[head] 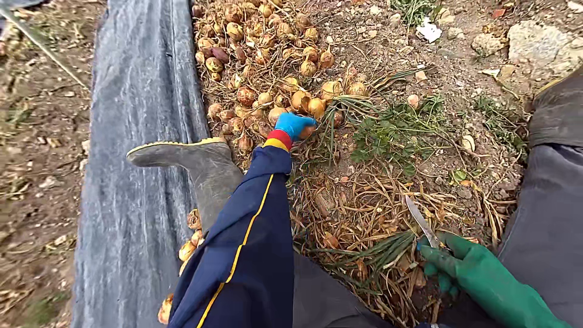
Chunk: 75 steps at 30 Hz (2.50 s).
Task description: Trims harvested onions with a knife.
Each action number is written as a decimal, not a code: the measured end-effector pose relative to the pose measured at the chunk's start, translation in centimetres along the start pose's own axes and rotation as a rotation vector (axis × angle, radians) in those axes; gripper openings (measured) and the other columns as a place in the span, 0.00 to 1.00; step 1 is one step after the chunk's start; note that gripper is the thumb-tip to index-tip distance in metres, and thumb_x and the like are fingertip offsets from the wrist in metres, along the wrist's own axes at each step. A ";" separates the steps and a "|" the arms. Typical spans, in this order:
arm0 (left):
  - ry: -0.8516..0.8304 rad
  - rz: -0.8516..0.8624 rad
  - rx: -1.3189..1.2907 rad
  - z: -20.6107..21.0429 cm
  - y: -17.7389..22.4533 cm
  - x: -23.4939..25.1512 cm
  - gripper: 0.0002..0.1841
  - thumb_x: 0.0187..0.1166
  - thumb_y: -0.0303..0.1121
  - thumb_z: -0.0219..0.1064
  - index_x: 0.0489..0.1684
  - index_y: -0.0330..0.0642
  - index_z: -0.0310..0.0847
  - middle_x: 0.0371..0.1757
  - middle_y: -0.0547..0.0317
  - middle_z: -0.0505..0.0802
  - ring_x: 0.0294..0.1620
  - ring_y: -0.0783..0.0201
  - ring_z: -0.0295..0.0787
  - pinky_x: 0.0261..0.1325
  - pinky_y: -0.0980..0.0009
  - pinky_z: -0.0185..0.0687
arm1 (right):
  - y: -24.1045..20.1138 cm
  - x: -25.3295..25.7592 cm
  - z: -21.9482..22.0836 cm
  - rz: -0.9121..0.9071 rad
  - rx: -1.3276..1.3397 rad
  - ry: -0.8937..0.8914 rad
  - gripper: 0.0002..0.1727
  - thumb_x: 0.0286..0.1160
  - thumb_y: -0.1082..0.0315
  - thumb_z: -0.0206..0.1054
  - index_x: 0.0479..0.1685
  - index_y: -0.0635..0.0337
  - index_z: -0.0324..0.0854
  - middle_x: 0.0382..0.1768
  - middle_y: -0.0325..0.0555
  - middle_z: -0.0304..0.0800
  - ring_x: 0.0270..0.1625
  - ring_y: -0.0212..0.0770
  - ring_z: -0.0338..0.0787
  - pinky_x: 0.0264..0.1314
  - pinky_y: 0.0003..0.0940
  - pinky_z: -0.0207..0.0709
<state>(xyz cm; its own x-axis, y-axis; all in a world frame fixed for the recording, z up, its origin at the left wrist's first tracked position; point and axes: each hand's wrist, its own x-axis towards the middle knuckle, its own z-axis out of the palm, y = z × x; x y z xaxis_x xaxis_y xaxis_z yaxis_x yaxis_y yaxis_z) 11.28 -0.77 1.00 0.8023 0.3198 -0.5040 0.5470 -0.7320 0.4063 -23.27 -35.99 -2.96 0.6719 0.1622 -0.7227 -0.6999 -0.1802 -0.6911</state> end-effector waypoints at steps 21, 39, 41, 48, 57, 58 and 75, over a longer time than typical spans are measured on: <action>0.072 0.142 -1.503 16.4 -15.8 -31.9 0.24 0.91 0.40 0.58 0.82 0.41 0.70 0.59 0.40 0.90 0.52 0.50 0.91 0.58 0.53 0.89 | -5.0 1.4 13.5 0.118 0.123 -0.172 0.48 0.66 0.13 0.47 0.38 0.52 0.88 0.21 0.45 0.88 0.17 0.41 0.85 0.20 0.36 0.81; 0.181 0.252 -0.182 10.5 -14.3 -29.0 0.59 0.53 0.56 0.86 0.94 0.55 0.58 0.68 0.54 0.90 0.65 0.51 0.89 0.65 0.38 0.84 | -5.8 -3.2 6.9 -0.187 -0.174 -0.039 0.43 0.71 0.18 0.51 0.50 0.48 0.86 0.24 0.45 0.90 0.20 0.43 0.88 0.23 0.40 0.86; 0.104 0.388 -0.092 10.7 -13.4 -31.2 0.61 0.50 0.53 0.88 0.95 0.61 0.55 0.69 0.59 0.90 0.61 0.56 0.90 0.60 0.40 0.88 | -5.3 -2.9 6.3 -0.140 -0.328 -0.009 0.46 0.65 0.14 0.53 0.54 0.47 0.86 0.25 0.44 0.91 0.22 0.44 0.90 0.27 0.45 0.87; -0.027 0.596 0.175 12.8 -12.9 -33.4 0.57 0.50 0.54 0.87 0.91 0.56 0.63 0.65 0.64 0.90 0.69 0.62 0.84 0.74 0.51 0.81 | -4.4 -2.1 6.1 -0.057 -0.375 -0.105 0.48 0.66 0.13 0.48 0.51 0.48 0.87 0.25 0.45 0.90 0.23 0.45 0.90 0.28 0.48 0.88; 0.133 0.534 0.239 11.2 -16.7 -34.8 0.43 0.52 0.60 0.83 0.74 0.53 0.83 0.63 0.66 0.91 0.69 0.65 0.84 0.77 0.55 0.78 | -5.0 -4.2 8.8 0.089 -0.136 -0.385 0.44 0.74 0.19 0.50 0.30 0.54 0.85 0.14 0.47 0.80 0.11 0.40 0.77 0.13 0.37 0.75; 0.206 0.483 0.253 9.9 -18.0 -35.0 0.45 0.52 0.61 0.82 0.77 0.53 0.81 0.64 0.63 0.92 0.69 0.63 0.85 0.75 0.53 0.80 | -5.4 -5.3 9.2 0.088 -0.111 -0.467 0.43 0.74 0.20 0.50 0.30 0.54 0.85 0.15 0.46 0.80 0.11 0.39 0.76 0.13 0.35 0.74; 0.573 0.114 0.206 -8.5 -24.0 -20.4 0.19 0.85 0.46 0.65 0.60 0.43 0.90 0.50 0.48 0.97 0.54 0.42 0.93 0.58 0.27 0.79 | -6.6 0.5 1.1 0.046 -0.164 -0.204 0.42 0.77 0.22 0.48 0.40 0.53 0.88 0.17 0.50 0.83 0.12 0.44 0.82 0.13 0.40 0.81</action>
<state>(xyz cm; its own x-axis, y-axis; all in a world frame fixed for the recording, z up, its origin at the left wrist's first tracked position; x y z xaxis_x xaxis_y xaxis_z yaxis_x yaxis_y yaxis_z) -16.16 15.39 8.00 0.8849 0.4634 0.0465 0.4390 -0.8633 0.2491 -18.63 -33.62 1.25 0.5657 0.3399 -0.7513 -0.6689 -0.3438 -0.6591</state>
